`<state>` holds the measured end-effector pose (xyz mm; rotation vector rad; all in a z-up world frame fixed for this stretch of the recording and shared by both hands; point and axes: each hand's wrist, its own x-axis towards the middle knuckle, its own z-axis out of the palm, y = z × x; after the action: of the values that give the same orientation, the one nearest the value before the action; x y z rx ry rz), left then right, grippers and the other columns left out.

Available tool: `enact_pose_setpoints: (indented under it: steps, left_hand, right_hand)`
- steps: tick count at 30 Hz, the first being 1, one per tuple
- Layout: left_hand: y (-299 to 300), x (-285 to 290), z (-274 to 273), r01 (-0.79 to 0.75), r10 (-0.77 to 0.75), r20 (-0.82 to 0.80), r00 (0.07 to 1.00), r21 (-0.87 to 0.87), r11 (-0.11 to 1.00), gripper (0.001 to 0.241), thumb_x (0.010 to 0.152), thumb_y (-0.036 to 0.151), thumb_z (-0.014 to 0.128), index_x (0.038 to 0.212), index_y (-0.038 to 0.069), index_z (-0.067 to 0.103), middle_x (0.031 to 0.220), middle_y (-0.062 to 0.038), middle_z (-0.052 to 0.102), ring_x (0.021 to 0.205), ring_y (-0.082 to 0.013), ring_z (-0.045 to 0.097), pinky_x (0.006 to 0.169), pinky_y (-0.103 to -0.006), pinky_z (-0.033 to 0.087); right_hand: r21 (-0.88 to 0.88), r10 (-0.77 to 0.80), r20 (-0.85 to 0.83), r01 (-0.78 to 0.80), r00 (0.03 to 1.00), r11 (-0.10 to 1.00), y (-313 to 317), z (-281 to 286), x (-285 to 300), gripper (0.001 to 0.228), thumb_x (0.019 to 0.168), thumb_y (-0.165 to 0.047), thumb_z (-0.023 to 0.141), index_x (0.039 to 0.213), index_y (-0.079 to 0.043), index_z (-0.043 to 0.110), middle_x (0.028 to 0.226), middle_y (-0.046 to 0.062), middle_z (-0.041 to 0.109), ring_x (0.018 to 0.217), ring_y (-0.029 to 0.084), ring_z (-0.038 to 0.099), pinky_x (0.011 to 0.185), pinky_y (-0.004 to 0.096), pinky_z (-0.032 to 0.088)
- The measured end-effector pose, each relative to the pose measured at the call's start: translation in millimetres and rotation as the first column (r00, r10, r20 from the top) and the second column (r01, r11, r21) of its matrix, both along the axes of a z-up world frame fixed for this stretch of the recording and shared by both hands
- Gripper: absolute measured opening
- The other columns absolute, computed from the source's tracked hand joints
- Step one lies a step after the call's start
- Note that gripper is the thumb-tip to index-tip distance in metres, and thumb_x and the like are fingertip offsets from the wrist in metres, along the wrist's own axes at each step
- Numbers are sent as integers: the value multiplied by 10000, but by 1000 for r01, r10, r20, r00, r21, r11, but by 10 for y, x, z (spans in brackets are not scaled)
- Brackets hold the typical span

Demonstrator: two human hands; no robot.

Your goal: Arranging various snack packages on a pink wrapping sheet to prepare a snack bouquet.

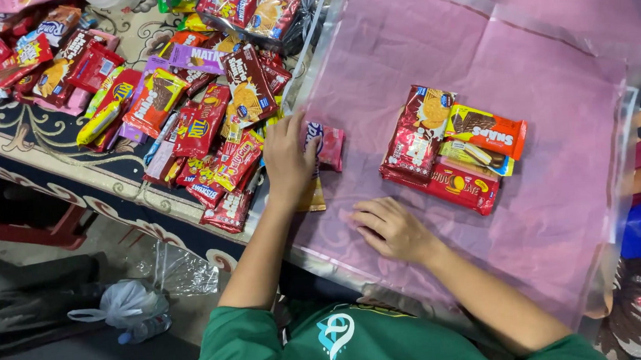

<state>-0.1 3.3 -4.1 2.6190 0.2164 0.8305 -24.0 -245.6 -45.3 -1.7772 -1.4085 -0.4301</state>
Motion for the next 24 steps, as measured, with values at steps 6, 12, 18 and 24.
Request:
enact_pose_setpoints:
  steps: [6, 12, 18, 24]
  left_hand:
    - [385, -313, -2, -170, 165, 73, 984, 70, 983, 380, 885, 192, 776, 1243, 113, 677, 1237, -111, 605, 1167, -314, 526, 986, -443, 401]
    - [509, -685, -154, -221, 223, -19, 975, 90, 971, 497, 938, 158, 749, 1397, 54, 590, 1386, -191, 571, 1317, -362, 493, 1137, -543, 278]
    - [527, -652, -131, -248, 248, 4, 969, 54, 967, 547, 866, 120, 818, 1366, 96, 596, 1180, -127, 618, 1138, -324, 586, 1096, -510, 344]
    - [606, -580, -35, -132, 155, 78, 985, -244, 961, 452, 873, 72, 780, 1296, 128, 632, 1014, -89, 629, 991, -336, 660, 913, -468, 509]
  right_hand:
    - [5, -1, 2, 1, 1000, 1000, 26, -53, 4, 183, 950, -149, 666, 1098, -50, 705, 1087, 139, 688, 941, 326, 683, 782, 433, 547]
    - [20, 0, -15, 1, 1000, 1000, 28, -64, 14, 168, 958, -154, 661, 1076, -43, 705, 1062, 138, 694, 926, 324, 685, 773, 436, 546]
    - [14, 5, -13, -5, 1000, 1000, 24, -72, 18, 167, 962, -155, 655, 1067, -35, 707, 1045, 142, 688, 926, 327, 683, 780, 434, 546]
    - [-14, 10, -31, -10, 999, 1000, -1, 2, 25, 165, 950, -149, 671, 1062, -36, 718, 1032, 137, 692, 925, 327, 688, 777, 433, 550]
